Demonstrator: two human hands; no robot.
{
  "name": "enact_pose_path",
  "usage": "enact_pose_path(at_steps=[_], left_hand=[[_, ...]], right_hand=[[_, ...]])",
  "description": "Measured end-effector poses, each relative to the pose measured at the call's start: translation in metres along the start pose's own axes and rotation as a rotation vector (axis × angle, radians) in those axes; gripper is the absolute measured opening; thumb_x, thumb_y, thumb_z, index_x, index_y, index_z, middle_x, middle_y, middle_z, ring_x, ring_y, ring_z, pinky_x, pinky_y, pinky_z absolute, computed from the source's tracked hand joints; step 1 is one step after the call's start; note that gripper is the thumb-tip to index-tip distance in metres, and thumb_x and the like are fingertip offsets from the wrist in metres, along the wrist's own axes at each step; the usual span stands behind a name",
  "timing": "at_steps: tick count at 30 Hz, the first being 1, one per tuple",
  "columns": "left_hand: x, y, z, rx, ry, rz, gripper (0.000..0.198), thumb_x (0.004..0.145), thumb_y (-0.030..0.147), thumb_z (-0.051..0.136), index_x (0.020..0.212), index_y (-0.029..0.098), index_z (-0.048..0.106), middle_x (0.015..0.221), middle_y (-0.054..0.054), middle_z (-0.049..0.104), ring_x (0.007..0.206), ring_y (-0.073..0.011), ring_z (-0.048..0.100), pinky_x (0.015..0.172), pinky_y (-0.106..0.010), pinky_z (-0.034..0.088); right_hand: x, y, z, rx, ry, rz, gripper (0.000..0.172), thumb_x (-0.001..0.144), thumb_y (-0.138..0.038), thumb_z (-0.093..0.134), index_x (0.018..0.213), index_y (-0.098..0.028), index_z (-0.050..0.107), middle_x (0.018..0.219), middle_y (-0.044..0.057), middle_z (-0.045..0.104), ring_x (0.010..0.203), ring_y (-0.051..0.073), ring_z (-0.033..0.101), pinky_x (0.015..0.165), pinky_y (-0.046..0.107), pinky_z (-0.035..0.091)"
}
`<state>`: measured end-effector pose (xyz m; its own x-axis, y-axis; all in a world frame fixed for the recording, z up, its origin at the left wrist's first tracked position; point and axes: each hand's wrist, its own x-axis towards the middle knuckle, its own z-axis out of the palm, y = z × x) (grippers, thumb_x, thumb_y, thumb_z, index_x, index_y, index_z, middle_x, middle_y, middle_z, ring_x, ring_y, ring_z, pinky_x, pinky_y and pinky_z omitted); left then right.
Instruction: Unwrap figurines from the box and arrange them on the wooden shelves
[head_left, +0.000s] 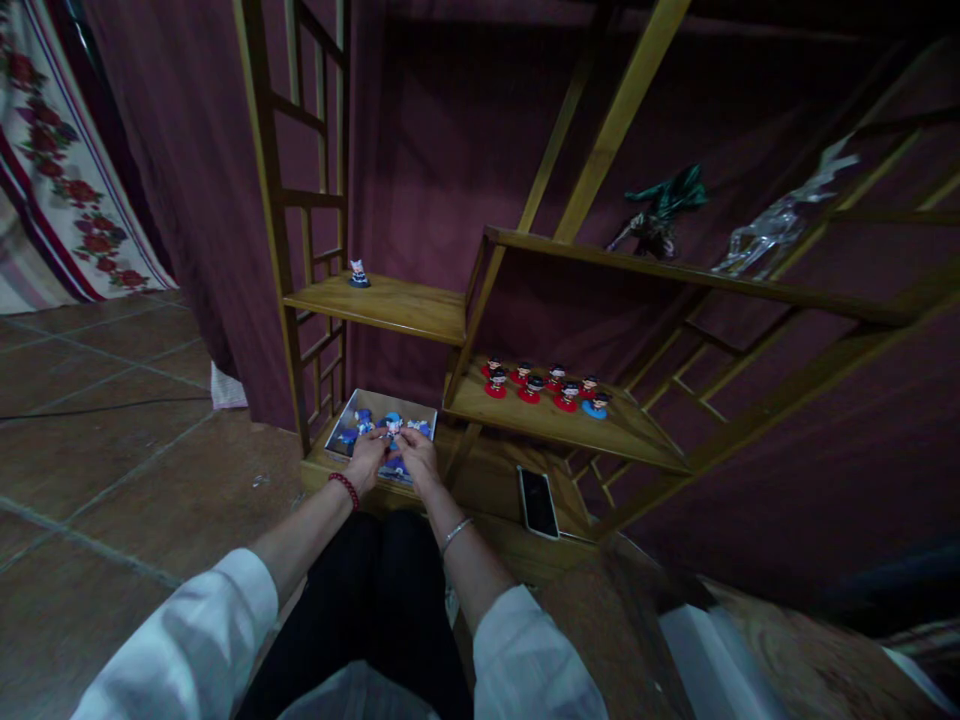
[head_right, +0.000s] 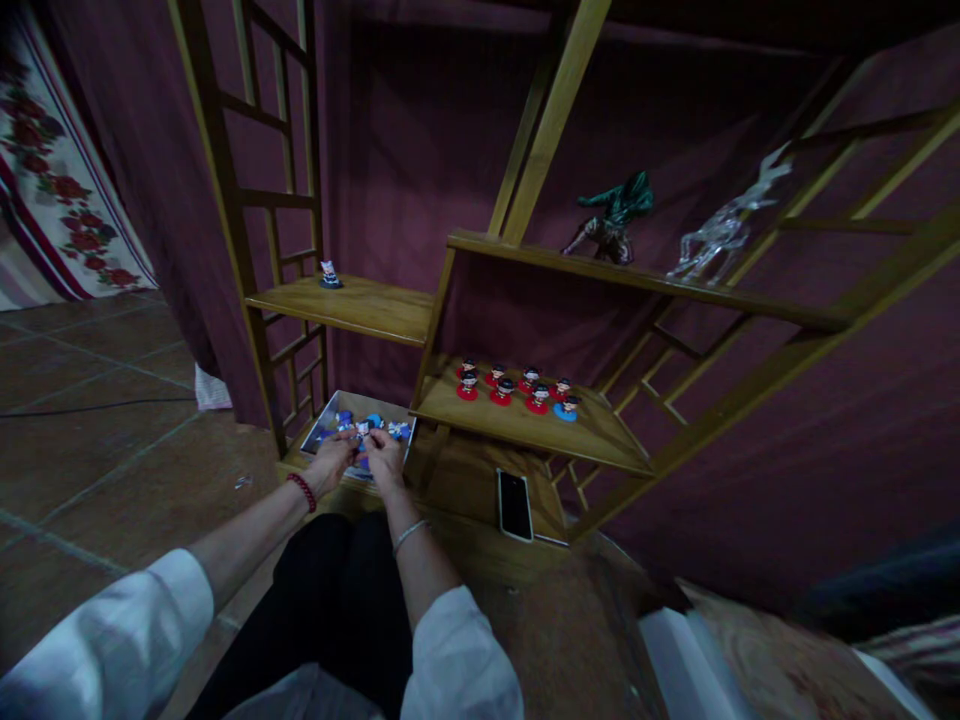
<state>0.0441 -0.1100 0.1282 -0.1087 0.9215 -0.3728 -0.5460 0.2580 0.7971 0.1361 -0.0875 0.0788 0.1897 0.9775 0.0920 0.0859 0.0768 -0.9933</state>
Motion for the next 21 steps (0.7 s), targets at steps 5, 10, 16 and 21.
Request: enact_pose_path(at_steps=[5, 10, 16, 21], left_hand=[[0.000, 0.001, 0.002, 0.084, -0.008, 0.030, 0.011, 0.072, 0.000, 0.055, 0.075, 0.010, 0.059, 0.055, 0.000, 0.058, 0.049, -0.0080, 0.057, 0.051, -0.018, 0.050], [-0.003, 0.003, 0.002, 0.136, -0.067, 0.070, 0.012, 0.073, 0.000, 0.055, 0.068, 0.010, 0.060, 0.054, 0.000, 0.059, 0.048, -0.0071, 0.056, 0.052, -0.018, 0.050], [-0.005, 0.006, 0.001, 0.201, -0.047, 0.066, 0.016, 0.073, -0.003, 0.051, 0.071, 0.009, 0.061, 0.060, -0.002, 0.062, 0.049, -0.0083, 0.058, 0.052, -0.020, 0.051], [-0.004, 0.007, 0.002, 0.223, -0.059, 0.079, 0.016, 0.074, -0.001, 0.052, 0.076, 0.010, 0.063, 0.063, -0.002, 0.064, 0.052, -0.0082, 0.059, 0.052, -0.017, 0.050]], right_hand=[[0.001, 0.000, 0.003, 0.052, 0.015, -0.005, 0.031, 0.064, -0.036, 0.063, 0.091, -0.020, 0.067, 0.088, 0.001, 0.071, 0.080, 0.017, 0.066, 0.075, 0.028, 0.052], [-0.002, -0.006, 0.005, 0.122, -0.006, -0.011, 0.033, 0.064, -0.037, 0.065, 0.092, -0.019, 0.067, 0.093, 0.003, 0.071, 0.085, 0.018, 0.065, 0.079, 0.029, 0.051], [-0.005, -0.013, 0.004, 0.114, 0.038, 0.000, 0.033, 0.065, -0.039, 0.064, 0.092, -0.020, 0.069, 0.091, 0.002, 0.071, 0.084, 0.018, 0.065, 0.076, 0.027, 0.052], [-0.007, -0.017, 0.003, 0.110, 0.014, 0.051, 0.037, 0.067, -0.041, 0.062, 0.099, -0.023, 0.067, 0.089, 0.000, 0.071, 0.076, 0.018, 0.065, 0.059, 0.024, 0.054]])
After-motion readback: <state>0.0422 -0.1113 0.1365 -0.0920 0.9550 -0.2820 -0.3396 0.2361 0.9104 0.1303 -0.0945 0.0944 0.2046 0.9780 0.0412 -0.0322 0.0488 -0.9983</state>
